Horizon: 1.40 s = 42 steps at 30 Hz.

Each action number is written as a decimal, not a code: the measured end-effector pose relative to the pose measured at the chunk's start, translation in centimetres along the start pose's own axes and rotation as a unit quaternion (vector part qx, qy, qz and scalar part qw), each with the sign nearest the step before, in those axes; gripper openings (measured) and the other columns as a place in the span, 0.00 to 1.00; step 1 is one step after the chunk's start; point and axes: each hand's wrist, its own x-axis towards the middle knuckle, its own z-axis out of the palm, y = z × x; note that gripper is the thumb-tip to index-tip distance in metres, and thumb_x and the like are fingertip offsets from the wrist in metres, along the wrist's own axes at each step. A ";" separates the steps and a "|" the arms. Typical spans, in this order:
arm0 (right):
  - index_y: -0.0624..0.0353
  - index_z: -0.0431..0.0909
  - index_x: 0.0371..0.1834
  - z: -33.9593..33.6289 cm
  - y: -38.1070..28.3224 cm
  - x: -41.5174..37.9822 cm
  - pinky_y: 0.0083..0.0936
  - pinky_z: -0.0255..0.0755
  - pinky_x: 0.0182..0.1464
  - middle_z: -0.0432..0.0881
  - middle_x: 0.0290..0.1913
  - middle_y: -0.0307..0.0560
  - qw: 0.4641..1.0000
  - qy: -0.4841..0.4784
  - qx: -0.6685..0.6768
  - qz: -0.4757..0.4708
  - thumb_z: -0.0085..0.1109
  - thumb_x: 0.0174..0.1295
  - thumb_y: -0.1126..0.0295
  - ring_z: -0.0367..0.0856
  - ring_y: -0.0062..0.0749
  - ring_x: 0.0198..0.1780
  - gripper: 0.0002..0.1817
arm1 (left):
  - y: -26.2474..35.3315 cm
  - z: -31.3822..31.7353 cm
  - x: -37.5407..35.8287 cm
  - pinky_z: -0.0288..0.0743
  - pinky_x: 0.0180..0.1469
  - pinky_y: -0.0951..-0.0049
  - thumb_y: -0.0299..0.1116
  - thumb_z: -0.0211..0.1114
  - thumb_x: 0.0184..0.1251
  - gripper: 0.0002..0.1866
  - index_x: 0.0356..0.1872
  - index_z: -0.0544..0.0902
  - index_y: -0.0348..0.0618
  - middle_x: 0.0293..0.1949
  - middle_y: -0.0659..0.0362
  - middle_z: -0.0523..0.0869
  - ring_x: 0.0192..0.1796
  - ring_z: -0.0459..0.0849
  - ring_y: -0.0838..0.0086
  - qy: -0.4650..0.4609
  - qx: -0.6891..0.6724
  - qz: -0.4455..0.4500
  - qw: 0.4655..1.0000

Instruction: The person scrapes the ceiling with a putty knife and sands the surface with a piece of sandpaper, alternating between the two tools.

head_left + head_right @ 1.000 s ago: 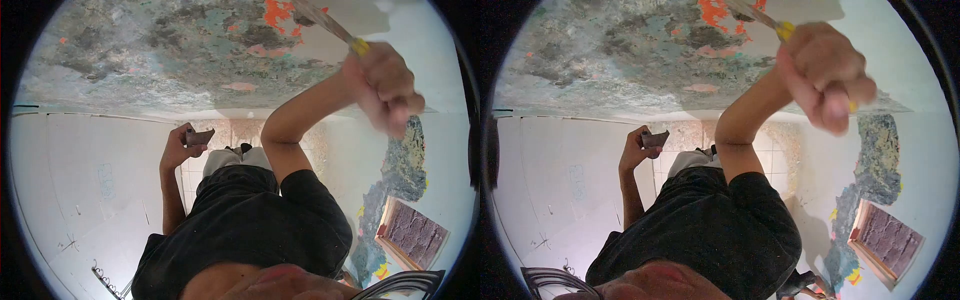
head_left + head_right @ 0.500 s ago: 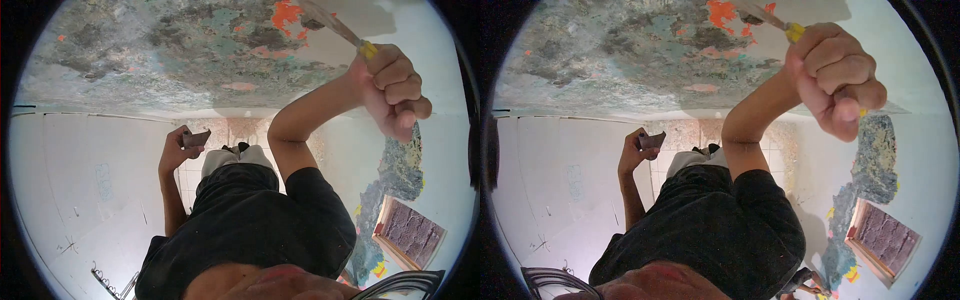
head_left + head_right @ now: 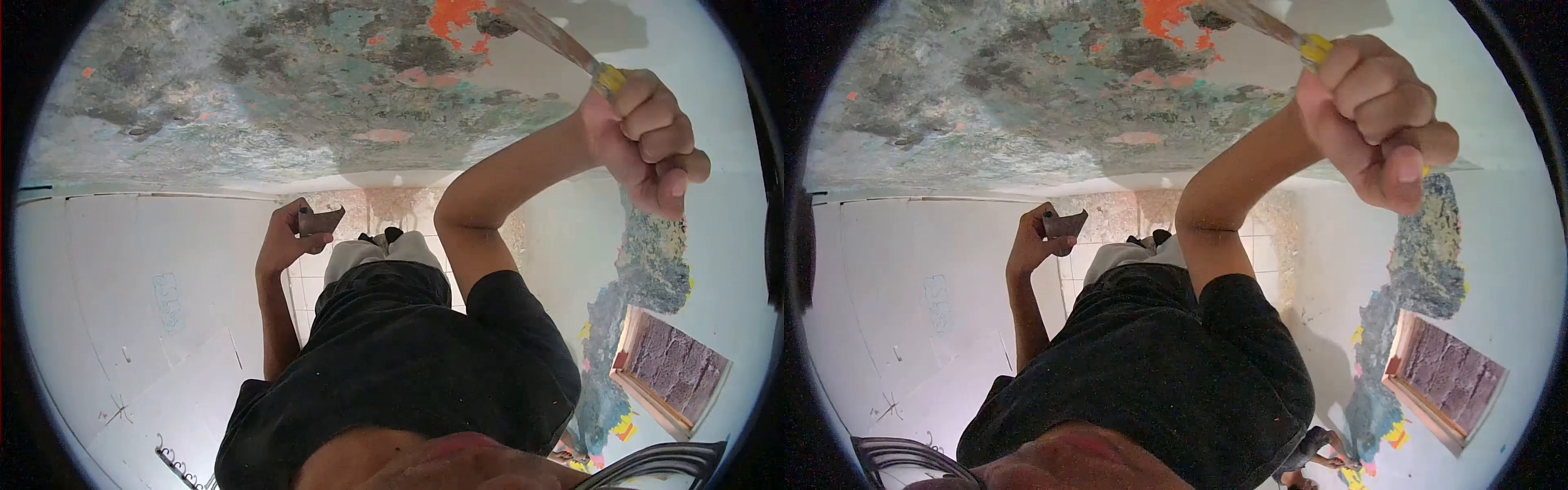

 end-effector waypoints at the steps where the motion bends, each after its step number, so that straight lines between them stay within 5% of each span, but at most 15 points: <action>1: 0.57 0.57 0.25 0.1 0.5 -0.4 0.28 0.50 0.14 0.57 0.15 0.40 1.000 0.011 0.001 0.008 0.42 0.62 0.73 0.54 0.25 0.16 0.09 | 0.2 0.1 -0.1 0.72 0.31 0.78 0.23 0.79 0.48 0.19 0.29 0.72 0.43 0.26 0.66 0.79 0.30 0.76 0.85 0.003 0.001 -0.001 1.000; 17: 0.55 0.56 0.25 -2.1 2.2 -2.2 0.26 0.49 0.16 0.54 0.15 0.35 0.998 0.010 0.059 0.027 0.43 0.64 0.71 0.52 0.24 0.16 0.10 | 0.5 0.2 -0.9 0.73 0.30 0.78 0.22 0.78 0.49 0.18 0.29 0.73 0.42 0.27 0.64 0.80 0.30 0.79 0.83 0.016 0.016 -0.025 0.999; 22: 0.46 0.51 0.22 -1.1 -0.2 -1.8 0.25 0.42 0.18 0.54 0.16 0.32 0.998 0.061 0.007 -0.007 0.40 0.61 0.64 0.49 0.22 0.17 0.11 | 0.4 0.1 -0.6 0.73 0.30 0.78 0.23 0.78 0.49 0.18 0.29 0.72 0.42 0.26 0.64 0.80 0.30 0.78 0.83 0.009 -0.005 0.010 1.000; 25: 0.47 0.54 0.23 -1.0 2.4 -3.2 0.24 0.43 0.18 0.55 0.16 0.31 0.988 0.031 -0.102 0.108 0.41 0.61 0.62 0.49 0.21 0.15 0.11 | -0.3 0.3 -0.9 0.73 0.30 0.78 0.24 0.79 0.49 0.19 0.29 0.72 0.42 0.26 0.64 0.80 0.30 0.78 0.83 0.008 0.005 0.011 1.000; 29: 0.47 0.57 0.22 -0.7 -1.1 -1.5 0.23 0.45 0.17 0.58 0.15 0.31 0.997 0.026 -0.057 0.037 0.42 0.62 0.60 0.49 0.20 0.14 0.12 | 0.2 0.1 -0.8 0.73 0.30 0.78 0.25 0.79 0.49 0.19 0.28 0.72 0.42 0.26 0.64 0.80 0.30 0.78 0.83 0.024 -0.016 0.002 1.000; 34: 0.47 0.55 0.20 0.4 0.1 -1.7 0.22 0.44 0.17 0.56 0.14 0.29 0.969 0.033 -0.220 0.106 0.43 0.61 0.60 0.49 0.18 0.14 0.14 | 0.3 -0.3 -0.4 0.74 0.30 0.77 0.24 0.80 0.47 0.19 0.29 0.73 0.42 0.27 0.63 0.81 0.30 0.79 0.83 0.020 -0.004 -0.004 1.000; 36: 0.53 0.59 0.22 0.9 -0.3 -0.5 0.24 0.57 0.12 0.61 0.12 0.40 1.000 0.012 -0.015 -0.008 0.47 0.61 0.68 0.57 0.23 0.12 0.11 | 0.0 -0.5 -0.5 0.74 0.30 0.77 0.24 0.80 0.47 0.19 0.29 0.73 0.42 0.26 0.63 0.81 0.30 0.79 0.83 0.017 -0.012 0.012 1.000; 39: 0.47 0.50 0.17 -0.3 1.4 -2.9 0.20 0.44 0.16 0.53 0.13 0.28 0.987 0.156 0.009 0.043 0.46 0.58 0.63 0.49 0.17 0.14 0.17 | 0.5 -0.4 -0.6 0.74 0.30 0.77 0.24 0.80 0.48 0.19 0.29 0.73 0.42 0.26 0.63 0.81 0.30 0.79 0.83 0.023 -0.030 0.000 0.999; 40: 0.55 0.60 0.24 -1.6 3.0 -2.2 0.22 0.56 0.13 0.64 0.16 0.40 0.995 -0.016 0.038 0.092 0.47 0.62 0.68 0.59 0.23 0.13 0.11 | 0.5 -0.3 -0.4 0.74 0.30 0.77 0.24 0.80 0.48 0.19 0.29 0.73 0.41 0.26 0.63 0.81 0.30 0.79 0.83 0.023 -0.020 0.000 1.000; 42: 0.55 0.60 0.24 0.1 1.4 -1.6 0.22 0.54 0.13 0.63 0.16 0.39 0.998 -0.005 -0.037 0.044 0.46 0.62 0.70 0.57 0.22 0.13 0.10 | 0.6 -0.4 -0.2 0.73 0.30 0.78 0.24 0.79 0.48 0.18 0.29 0.73 0.41 0.26 0.63 0.81 0.29 0.78 0.84 0.021 0.007 -0.006 1.000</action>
